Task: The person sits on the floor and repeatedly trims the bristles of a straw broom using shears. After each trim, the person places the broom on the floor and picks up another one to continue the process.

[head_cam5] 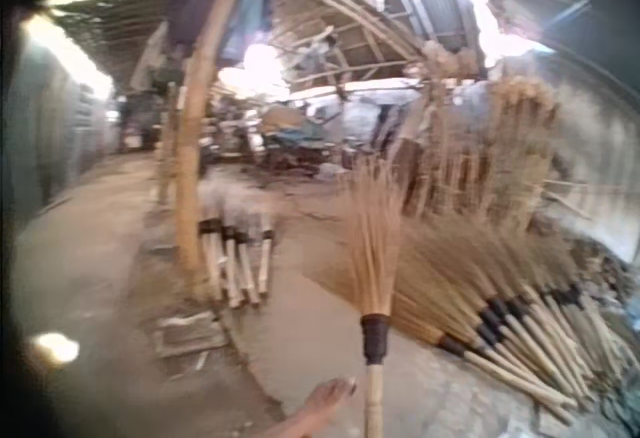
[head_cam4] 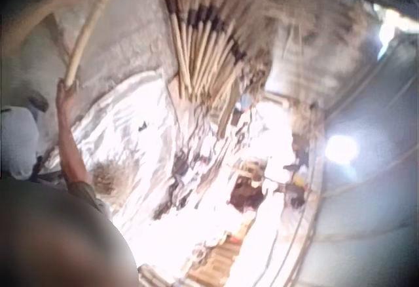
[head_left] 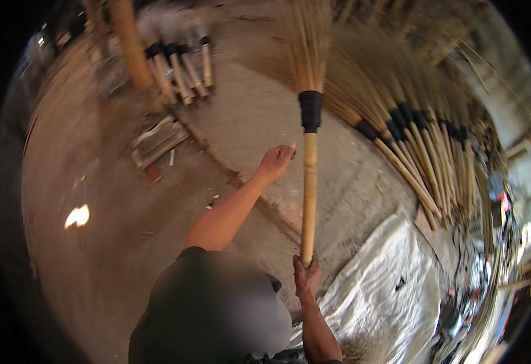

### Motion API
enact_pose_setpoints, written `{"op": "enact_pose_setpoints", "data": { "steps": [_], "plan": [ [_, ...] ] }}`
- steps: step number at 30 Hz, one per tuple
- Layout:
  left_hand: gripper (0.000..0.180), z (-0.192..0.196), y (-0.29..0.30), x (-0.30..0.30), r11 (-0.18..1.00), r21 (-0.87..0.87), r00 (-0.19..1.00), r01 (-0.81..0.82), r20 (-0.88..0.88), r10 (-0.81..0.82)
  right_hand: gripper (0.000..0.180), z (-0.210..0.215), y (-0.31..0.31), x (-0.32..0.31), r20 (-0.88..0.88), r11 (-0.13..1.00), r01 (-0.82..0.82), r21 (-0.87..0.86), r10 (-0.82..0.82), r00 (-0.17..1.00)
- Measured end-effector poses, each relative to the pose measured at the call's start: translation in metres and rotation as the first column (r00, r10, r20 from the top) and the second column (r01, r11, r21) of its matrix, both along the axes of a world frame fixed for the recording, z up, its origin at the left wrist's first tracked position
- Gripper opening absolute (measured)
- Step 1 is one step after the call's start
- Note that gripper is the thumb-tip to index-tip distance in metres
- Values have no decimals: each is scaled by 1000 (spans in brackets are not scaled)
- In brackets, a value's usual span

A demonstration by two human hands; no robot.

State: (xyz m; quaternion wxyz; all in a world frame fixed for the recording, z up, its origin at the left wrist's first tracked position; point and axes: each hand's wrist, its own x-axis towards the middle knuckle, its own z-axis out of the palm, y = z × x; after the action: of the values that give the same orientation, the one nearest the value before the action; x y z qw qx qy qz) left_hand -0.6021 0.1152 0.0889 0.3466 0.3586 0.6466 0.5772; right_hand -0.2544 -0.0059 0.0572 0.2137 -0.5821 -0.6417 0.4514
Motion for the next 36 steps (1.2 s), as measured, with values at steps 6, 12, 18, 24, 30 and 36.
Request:
{"op": "enact_pose_setpoints", "data": {
  "steps": [6,12,18,24,30,36],
  "plan": [
    [47,-98,-44,-45,833,-252,567,-492,-819,88,41,-8,67,-75,101,988,-141,-62,146,984],
    [41,-128,-21,-46,810,-62,512,-582,-803,306,38,13,135,-192,-44,928,-371,-23,370,928],
    [52,-117,-29,-50,844,-77,587,-531,-752,301,33,-8,183,-353,-186,876,-472,98,482,856],
    [50,-104,-29,-51,837,-114,637,-534,-706,310,46,21,227,-563,-62,803,-565,190,584,809],
    [46,-104,-30,-56,849,-143,652,-509,-708,272,74,18,237,-618,-104,679,-563,471,677,728],
    [38,-116,-26,-50,827,-48,595,-560,-718,360,45,-4,261,-407,-275,834,-486,263,547,790]
  ]
}}
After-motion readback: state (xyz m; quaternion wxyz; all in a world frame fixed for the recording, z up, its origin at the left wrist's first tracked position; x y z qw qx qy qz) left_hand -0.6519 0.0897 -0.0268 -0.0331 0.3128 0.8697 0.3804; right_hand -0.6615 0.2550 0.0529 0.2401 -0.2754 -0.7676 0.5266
